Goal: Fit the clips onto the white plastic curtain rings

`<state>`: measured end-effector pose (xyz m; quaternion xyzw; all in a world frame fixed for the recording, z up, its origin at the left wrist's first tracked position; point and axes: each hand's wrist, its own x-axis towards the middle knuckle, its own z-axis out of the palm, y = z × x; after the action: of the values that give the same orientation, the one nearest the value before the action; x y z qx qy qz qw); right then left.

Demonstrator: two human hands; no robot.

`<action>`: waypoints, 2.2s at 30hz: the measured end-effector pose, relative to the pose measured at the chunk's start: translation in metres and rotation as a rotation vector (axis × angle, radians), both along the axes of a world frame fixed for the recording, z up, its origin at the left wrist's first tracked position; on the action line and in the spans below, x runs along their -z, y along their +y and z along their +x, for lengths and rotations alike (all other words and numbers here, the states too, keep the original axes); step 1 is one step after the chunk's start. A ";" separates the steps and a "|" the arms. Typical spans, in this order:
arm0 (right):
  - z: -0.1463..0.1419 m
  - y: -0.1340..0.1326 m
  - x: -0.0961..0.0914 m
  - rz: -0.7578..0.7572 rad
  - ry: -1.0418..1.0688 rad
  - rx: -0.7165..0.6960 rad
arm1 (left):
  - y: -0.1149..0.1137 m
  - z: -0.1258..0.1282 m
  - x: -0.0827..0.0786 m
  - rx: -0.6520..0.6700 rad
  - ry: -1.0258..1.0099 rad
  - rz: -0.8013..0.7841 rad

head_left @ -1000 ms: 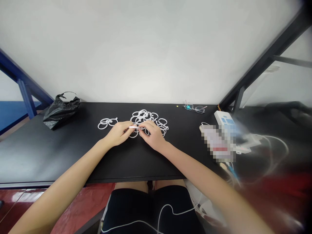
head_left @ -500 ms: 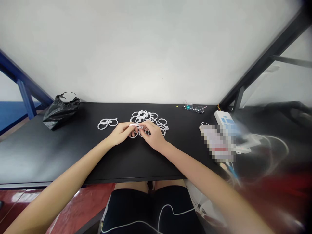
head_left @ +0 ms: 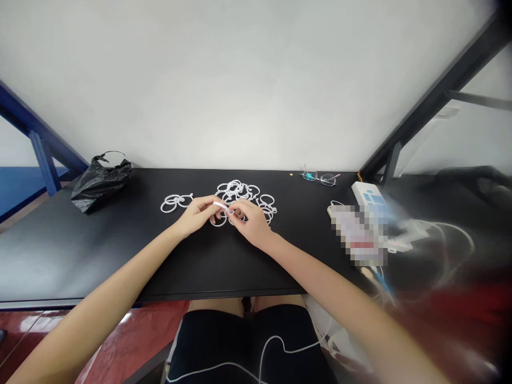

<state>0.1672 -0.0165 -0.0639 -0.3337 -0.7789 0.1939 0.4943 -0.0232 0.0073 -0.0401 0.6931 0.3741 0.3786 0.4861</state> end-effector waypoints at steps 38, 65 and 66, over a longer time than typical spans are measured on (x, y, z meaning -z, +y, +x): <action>-0.001 -0.005 -0.003 -0.020 -0.011 -0.002 | 0.000 -0.011 -0.010 0.296 -0.370 -0.590; 0.002 -0.006 -0.008 0.023 -0.193 0.012 | 0.003 -0.010 -0.010 0.215 -0.283 -0.423; 0.002 -0.006 -0.008 0.016 -0.189 0.016 | 0.003 -0.009 -0.010 0.204 -0.262 -0.408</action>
<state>0.1695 -0.0227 -0.0563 -0.3529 -0.8208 0.1515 0.4229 -0.0319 0.0103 -0.0298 0.5597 0.3046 0.3308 0.6960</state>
